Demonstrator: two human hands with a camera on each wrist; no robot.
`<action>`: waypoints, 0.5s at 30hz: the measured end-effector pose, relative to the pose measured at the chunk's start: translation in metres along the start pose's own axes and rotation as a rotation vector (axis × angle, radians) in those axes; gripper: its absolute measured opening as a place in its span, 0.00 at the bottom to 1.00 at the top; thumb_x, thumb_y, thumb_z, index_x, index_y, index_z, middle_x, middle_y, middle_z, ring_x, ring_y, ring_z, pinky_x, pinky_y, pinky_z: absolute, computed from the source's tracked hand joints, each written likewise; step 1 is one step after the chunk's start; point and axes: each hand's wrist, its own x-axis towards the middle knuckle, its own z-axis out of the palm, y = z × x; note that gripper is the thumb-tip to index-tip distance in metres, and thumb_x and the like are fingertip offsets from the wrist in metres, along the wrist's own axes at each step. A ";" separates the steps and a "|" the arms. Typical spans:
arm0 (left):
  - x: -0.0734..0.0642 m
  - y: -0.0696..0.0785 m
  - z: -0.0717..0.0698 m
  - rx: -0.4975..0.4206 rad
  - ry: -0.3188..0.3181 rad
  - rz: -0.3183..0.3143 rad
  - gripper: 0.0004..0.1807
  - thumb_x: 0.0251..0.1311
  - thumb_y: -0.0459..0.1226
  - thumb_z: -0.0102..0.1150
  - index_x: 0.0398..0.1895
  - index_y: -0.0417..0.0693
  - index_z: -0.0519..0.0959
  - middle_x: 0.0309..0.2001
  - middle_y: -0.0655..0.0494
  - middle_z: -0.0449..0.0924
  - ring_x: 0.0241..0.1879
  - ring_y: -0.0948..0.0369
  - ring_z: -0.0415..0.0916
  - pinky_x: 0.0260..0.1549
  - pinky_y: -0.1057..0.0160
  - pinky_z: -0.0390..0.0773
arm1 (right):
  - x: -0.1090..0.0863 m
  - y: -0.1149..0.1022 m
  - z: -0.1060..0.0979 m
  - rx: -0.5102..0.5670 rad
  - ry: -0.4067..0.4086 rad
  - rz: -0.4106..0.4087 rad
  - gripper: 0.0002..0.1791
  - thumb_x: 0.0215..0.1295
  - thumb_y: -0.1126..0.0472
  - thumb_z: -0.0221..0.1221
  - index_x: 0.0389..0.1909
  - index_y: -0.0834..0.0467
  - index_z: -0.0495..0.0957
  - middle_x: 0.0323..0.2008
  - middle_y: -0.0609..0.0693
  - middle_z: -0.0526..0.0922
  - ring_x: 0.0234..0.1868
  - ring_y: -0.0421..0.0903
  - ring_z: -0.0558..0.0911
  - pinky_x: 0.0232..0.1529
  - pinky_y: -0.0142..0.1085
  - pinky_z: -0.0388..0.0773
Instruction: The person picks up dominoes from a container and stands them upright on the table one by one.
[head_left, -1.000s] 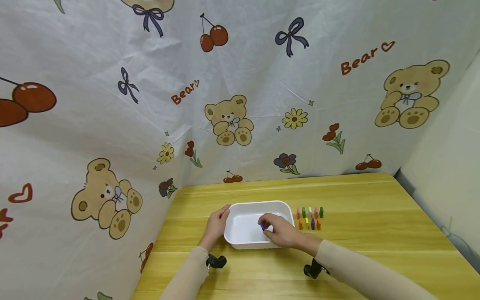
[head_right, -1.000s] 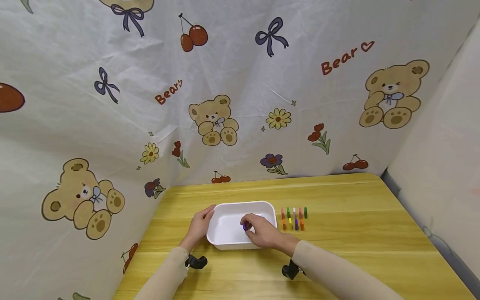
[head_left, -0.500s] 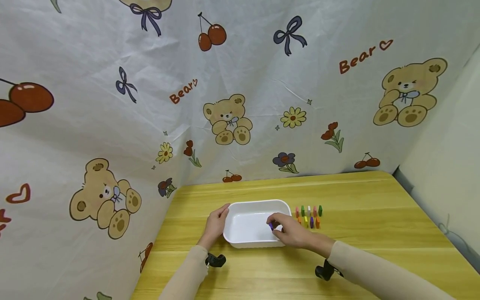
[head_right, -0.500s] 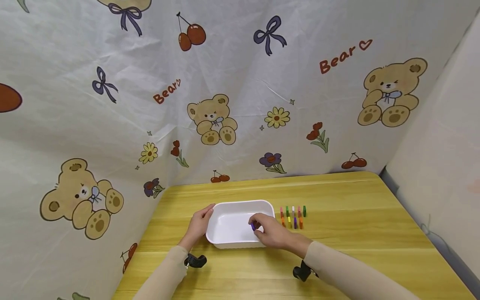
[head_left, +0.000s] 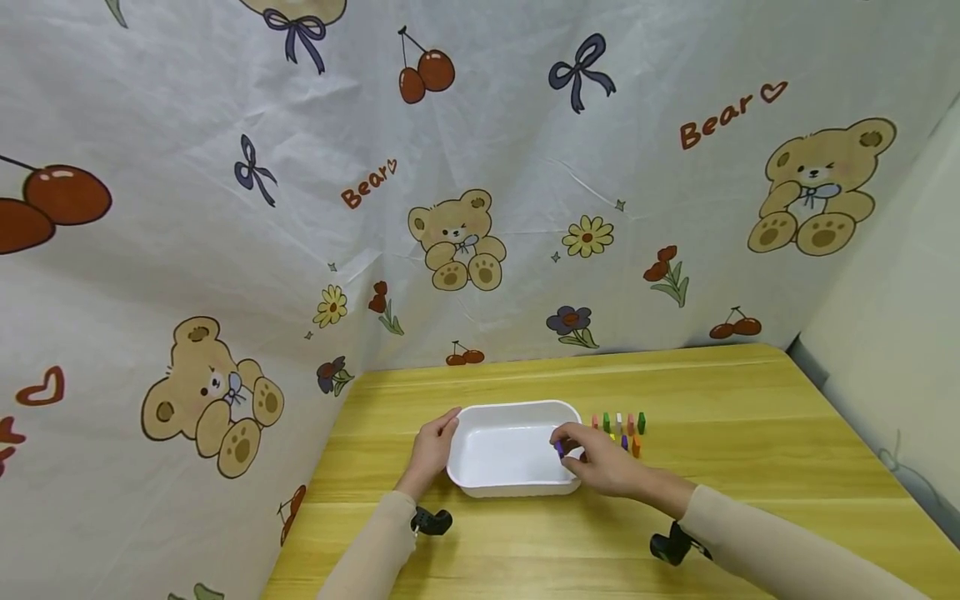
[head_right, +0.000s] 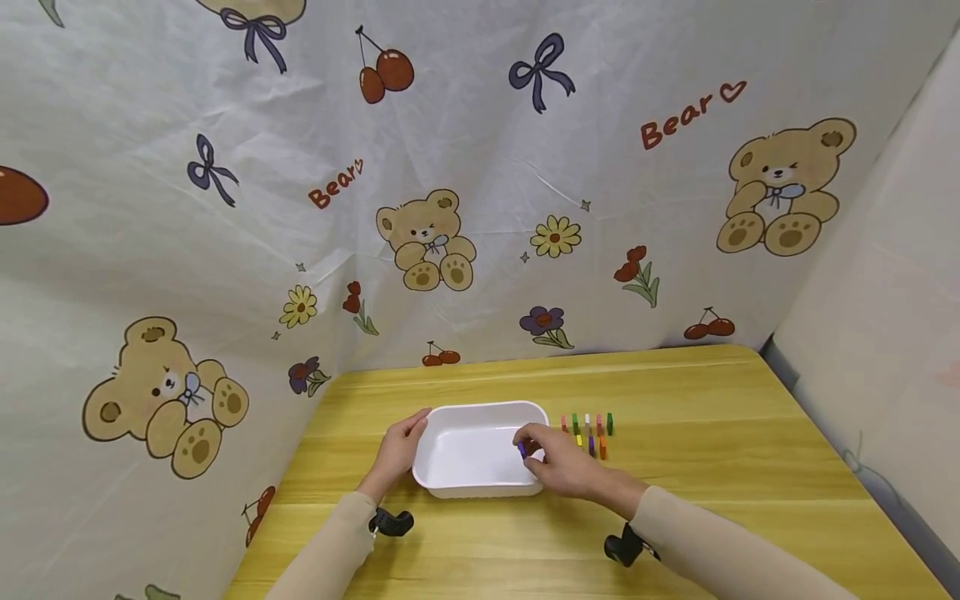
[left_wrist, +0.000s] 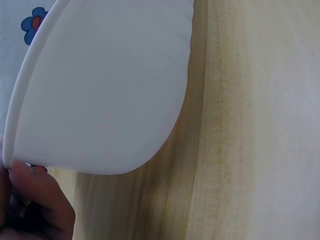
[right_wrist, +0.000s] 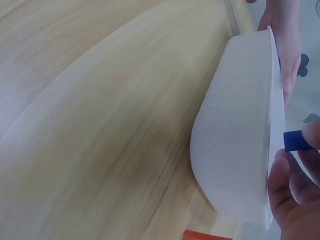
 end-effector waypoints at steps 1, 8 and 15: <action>0.000 0.000 0.000 0.000 0.000 0.002 0.21 0.80 0.45 0.49 0.71 0.55 0.77 0.72 0.52 0.74 0.73 0.48 0.68 0.69 0.46 0.75 | -0.002 0.000 -0.001 -0.002 0.008 -0.002 0.11 0.70 0.72 0.60 0.51 0.61 0.76 0.45 0.57 0.83 0.48 0.49 0.84 0.39 0.29 0.82; 0.000 -0.001 -0.002 -0.010 -0.007 0.003 0.21 0.80 0.45 0.48 0.71 0.55 0.76 0.72 0.52 0.73 0.73 0.48 0.70 0.66 0.48 0.79 | -0.015 0.002 -0.011 0.038 0.026 0.018 0.11 0.71 0.71 0.59 0.51 0.59 0.76 0.46 0.57 0.82 0.50 0.55 0.85 0.39 0.31 0.83; 0.000 -0.005 0.000 0.000 -0.008 -0.004 0.21 0.80 0.46 0.48 0.70 0.59 0.77 0.73 0.53 0.73 0.73 0.49 0.69 0.66 0.50 0.79 | -0.025 0.010 -0.021 0.068 0.051 0.033 0.11 0.71 0.72 0.59 0.51 0.61 0.77 0.46 0.58 0.82 0.50 0.57 0.85 0.41 0.33 0.83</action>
